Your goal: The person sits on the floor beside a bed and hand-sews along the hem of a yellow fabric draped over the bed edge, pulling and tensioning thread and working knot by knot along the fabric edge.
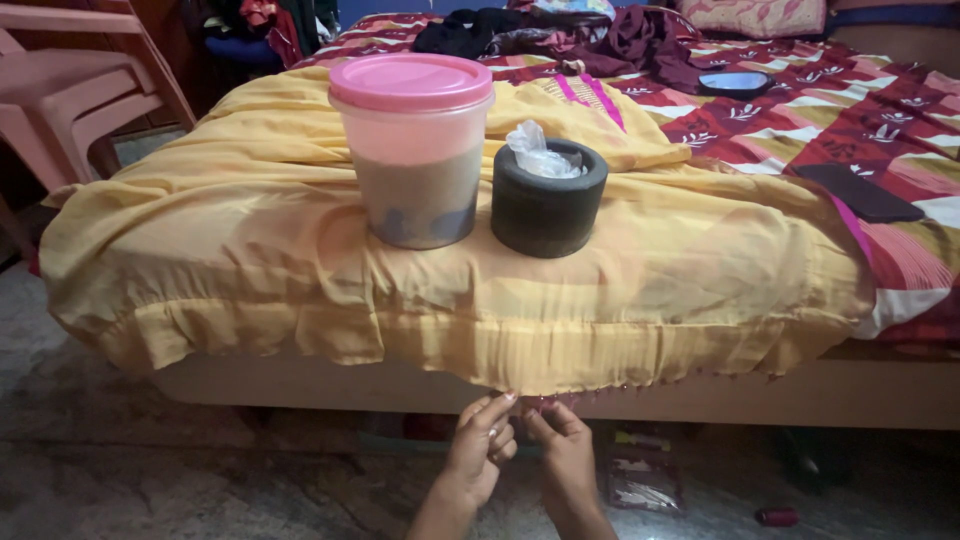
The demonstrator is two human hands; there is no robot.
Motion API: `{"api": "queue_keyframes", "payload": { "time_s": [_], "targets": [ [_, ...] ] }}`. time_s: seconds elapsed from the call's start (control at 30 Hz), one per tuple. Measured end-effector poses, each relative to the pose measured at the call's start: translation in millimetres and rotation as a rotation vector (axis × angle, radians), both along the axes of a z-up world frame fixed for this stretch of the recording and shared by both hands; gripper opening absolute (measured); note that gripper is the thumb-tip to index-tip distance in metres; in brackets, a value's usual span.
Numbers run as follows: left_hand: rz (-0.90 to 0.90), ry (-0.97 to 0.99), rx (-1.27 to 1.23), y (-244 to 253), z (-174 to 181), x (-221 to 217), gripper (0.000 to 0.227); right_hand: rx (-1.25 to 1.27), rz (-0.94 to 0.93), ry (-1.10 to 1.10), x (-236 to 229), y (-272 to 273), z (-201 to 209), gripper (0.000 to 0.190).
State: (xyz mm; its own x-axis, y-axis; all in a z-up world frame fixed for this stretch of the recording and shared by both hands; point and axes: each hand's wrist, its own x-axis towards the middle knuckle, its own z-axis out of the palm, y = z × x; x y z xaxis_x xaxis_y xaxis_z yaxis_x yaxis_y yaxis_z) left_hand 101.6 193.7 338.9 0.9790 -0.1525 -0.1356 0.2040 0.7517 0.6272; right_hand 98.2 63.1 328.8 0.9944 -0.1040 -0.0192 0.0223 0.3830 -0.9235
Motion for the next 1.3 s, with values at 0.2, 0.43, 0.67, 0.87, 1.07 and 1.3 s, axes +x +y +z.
{"api": "queue_keyframes", "payload": {
  "time_s": [0.2, 0.43, 0.67, 0.87, 1.07, 1.3],
  "targets": [
    [0.001, -0.007, 0.01, 0.0, 2.9, -1.4, 0.035, 0.056, 0.042, 0.009, 8.2, -1.6, -18.0, 0.007],
    [0.005, -0.007, 0.015, 0.3, 2.8, -2.3, 0.03, 0.081, 0.055, 0.073, -9.3, 3.6, 14.4, 0.013],
    [0.009, -0.037, 0.021, 1.2, -1.3, -0.6, 0.029, 0.072, 0.073, 0.025, -5.1, 3.0, 8.4, 0.013],
    [0.013, -0.029, 0.065, 1.5, 1.5, -0.9, 0.027, 0.08, 0.081, 0.008, -3.0, 3.9, 9.5, 0.009],
    [0.012, -0.033, 0.077, 1.9, 3.4, -2.4, 0.023, 0.216, 0.131, 0.057, -3.3, 4.3, 13.3, 0.008],
    [0.018, -0.046, 0.064, 0.2, 2.4, -3.2, 0.024, 0.354, 0.168, 0.107, 0.7, 2.8, 14.0, 0.012]
  ]
}}
